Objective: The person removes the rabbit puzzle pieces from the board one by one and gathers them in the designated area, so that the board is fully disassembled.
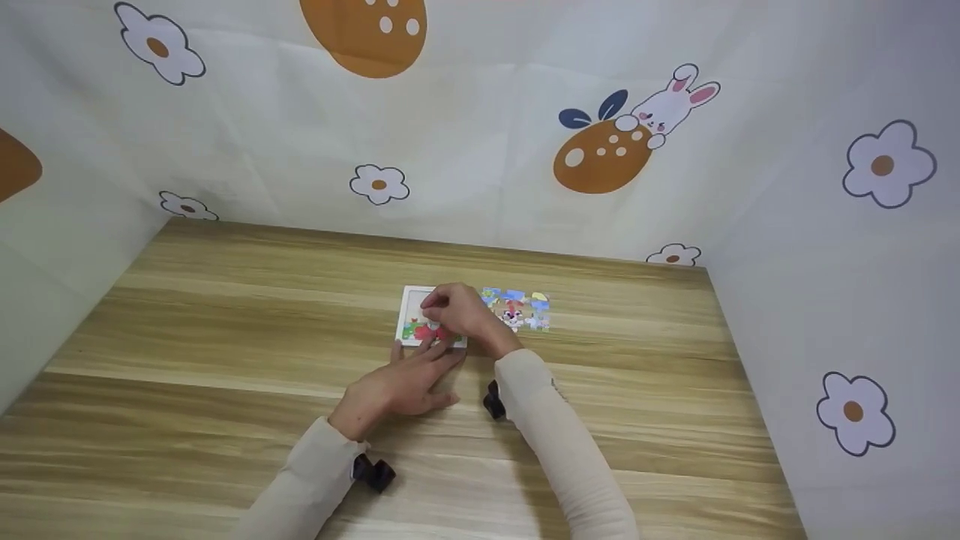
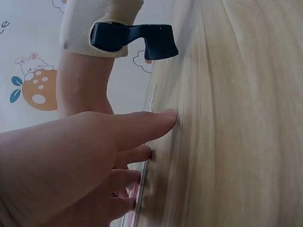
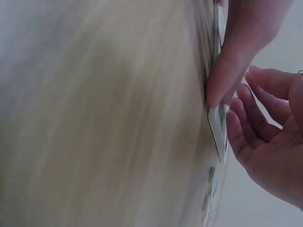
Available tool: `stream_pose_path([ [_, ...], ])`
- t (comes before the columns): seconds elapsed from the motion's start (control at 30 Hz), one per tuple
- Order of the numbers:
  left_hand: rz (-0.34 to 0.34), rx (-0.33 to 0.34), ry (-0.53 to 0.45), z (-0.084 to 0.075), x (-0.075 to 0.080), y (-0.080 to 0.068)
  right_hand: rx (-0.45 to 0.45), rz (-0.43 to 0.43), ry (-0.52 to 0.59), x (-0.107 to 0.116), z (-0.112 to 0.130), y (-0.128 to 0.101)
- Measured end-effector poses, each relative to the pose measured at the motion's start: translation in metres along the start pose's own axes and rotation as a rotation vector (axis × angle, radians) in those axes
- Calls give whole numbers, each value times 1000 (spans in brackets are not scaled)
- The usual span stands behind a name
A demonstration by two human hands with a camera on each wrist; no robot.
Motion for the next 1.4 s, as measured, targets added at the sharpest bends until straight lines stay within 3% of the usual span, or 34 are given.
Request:
stream_pose_path([
  [0.3,22,-4,-23,2,-1,1,-31,73,40,-12,-2,7],
  [0.77,22,-18,-34,3,-1,1,-7,153,105,-20,-3,11],
  [1.17,24,-16,-20,3,-1,1,-32,81,211,-13,-9,9],
  [1.4,25,-18,-37,3,0,1,-48,15,208,0,-12,7],
])
Point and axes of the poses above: each hand's wrist, its own y-axis towards the middle knuckle, its own x-axis out of the back of the hand, z = x × y, the point moved 10 cm from there along y, towards the middle knuckle, and after that the axes turned 8 degrees about x, right-handed, at the moved point
